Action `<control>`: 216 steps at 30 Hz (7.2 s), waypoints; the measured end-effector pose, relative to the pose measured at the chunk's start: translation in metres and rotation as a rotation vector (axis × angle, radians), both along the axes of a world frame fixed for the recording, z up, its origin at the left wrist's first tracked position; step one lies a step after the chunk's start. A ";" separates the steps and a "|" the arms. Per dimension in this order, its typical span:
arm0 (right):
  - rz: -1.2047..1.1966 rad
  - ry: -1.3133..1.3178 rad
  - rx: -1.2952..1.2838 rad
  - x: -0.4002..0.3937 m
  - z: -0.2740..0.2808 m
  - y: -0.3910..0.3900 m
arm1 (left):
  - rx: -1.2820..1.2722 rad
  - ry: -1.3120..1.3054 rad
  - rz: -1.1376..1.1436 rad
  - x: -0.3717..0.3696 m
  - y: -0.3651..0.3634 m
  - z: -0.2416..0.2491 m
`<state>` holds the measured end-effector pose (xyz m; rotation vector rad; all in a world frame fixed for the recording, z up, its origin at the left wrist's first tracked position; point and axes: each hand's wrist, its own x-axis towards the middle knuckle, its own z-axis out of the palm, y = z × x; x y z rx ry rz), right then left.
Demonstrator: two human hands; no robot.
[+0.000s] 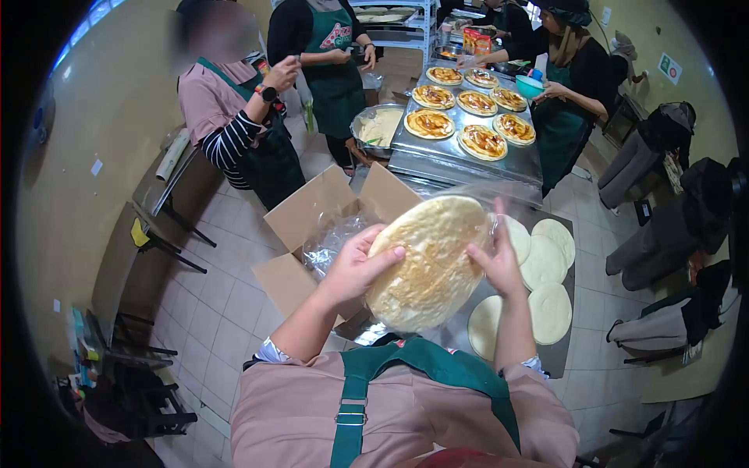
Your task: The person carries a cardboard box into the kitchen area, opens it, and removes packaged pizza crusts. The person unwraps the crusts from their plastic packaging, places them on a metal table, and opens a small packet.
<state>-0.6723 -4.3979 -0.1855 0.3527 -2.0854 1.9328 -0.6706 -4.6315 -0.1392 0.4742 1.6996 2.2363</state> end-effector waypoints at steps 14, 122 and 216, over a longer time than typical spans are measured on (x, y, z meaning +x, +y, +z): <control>-0.162 0.094 -0.020 0.006 -0.031 0.037 | 0.419 -0.345 0.047 -0.018 0.005 -0.041; -1.481 -1.338 -0.719 0.631 -0.333 -0.044 | -0.951 1.356 -1.166 0.142 0.233 -0.033; -0.286 -0.300 -0.305 0.377 -0.066 0.552 | 0.392 -0.232 -0.875 0.315 0.677 -0.116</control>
